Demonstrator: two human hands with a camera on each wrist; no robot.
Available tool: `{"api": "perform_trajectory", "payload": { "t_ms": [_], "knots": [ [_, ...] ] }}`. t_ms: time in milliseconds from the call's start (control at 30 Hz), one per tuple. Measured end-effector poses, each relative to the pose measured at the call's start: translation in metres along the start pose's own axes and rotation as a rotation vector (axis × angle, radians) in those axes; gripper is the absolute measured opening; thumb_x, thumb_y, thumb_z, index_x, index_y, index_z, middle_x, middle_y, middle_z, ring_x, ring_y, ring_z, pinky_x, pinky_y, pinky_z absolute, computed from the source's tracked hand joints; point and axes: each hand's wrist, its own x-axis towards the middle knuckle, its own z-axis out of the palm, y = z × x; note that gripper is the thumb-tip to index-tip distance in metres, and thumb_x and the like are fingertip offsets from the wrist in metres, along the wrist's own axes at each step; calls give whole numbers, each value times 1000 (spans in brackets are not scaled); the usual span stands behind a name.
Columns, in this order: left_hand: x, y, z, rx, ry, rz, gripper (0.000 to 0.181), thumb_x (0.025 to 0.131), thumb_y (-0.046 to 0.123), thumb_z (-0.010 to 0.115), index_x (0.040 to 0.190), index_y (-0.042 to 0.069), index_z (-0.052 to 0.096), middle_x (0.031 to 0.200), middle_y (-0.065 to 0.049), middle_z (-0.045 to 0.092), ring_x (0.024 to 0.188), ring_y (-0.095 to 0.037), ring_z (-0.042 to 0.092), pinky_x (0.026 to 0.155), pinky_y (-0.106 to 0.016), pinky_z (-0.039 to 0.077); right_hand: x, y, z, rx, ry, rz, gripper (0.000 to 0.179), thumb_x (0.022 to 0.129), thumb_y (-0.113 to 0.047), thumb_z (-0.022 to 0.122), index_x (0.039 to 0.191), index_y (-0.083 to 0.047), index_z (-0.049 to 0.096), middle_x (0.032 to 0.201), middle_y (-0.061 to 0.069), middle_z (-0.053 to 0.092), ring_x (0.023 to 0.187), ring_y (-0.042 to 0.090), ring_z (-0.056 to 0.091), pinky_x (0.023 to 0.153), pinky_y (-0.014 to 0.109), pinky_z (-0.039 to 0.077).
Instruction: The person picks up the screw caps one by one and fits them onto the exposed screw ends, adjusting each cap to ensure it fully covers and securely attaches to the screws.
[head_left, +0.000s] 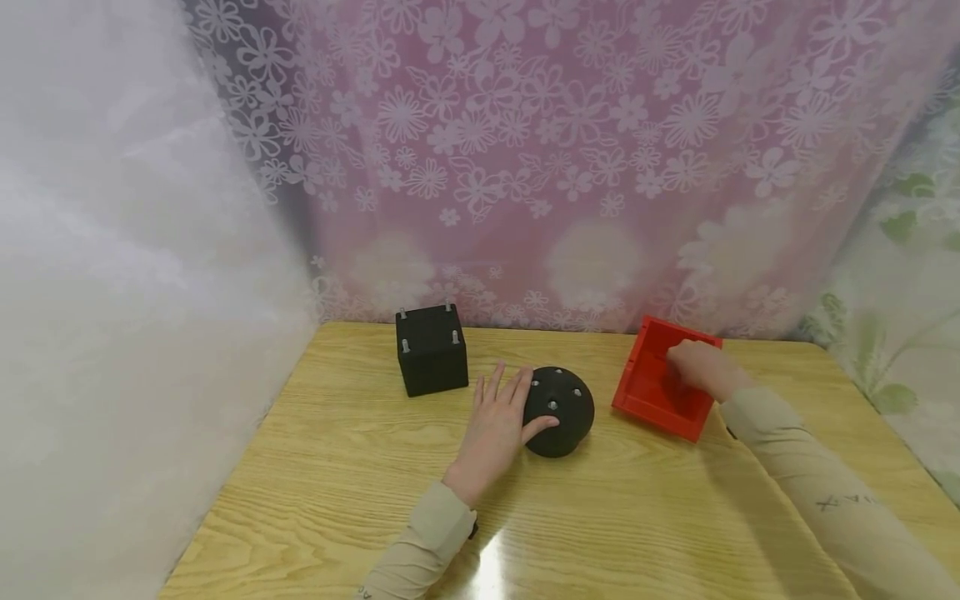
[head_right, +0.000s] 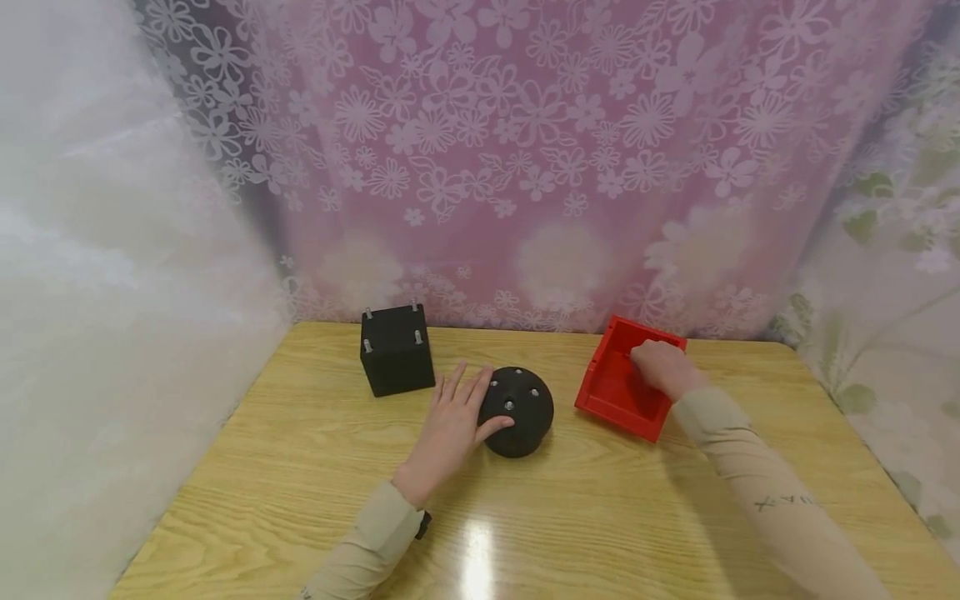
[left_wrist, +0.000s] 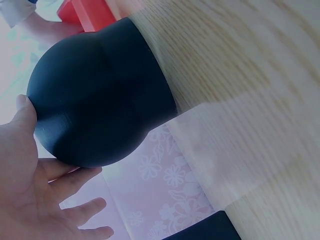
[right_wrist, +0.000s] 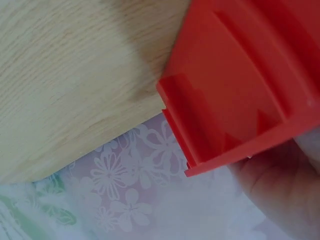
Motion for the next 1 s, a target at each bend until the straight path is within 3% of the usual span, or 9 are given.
{"api": "perform_trajectory", "payload": {
  "t_ms": [333,533,800,1000],
  "knots": [
    [-1,3,1,1,12,9,84,96,64,50,159,12,35,155,-5,48,151,-32,30,120,-57,27,-3,-3,10,-99,110,0,31,82,13,64,62,-9,53,58,2,48,54,19,45,53,32,46],
    [-1,3,2,6,21,17,83,96,64,49,158,10,37,154,-6,49,150,-32,33,118,-58,31,-4,-3,12,-115,157,-13,30,83,14,62,63,-6,53,56,6,50,52,21,46,51,35,48],
    [-1,2,0,-19,22,11,82,96,63,50,158,10,38,154,-7,49,150,-31,33,118,-58,30,0,-1,7,44,161,9,31,85,11,61,63,-8,52,57,2,47,54,17,44,54,32,42],
    [-1,1,-1,-11,24,10,82,96,62,52,157,11,38,154,-6,49,149,-31,34,119,-58,30,0,-2,-4,145,138,42,11,87,4,69,78,-2,72,72,6,68,63,20,59,63,42,56]
  ]
}}
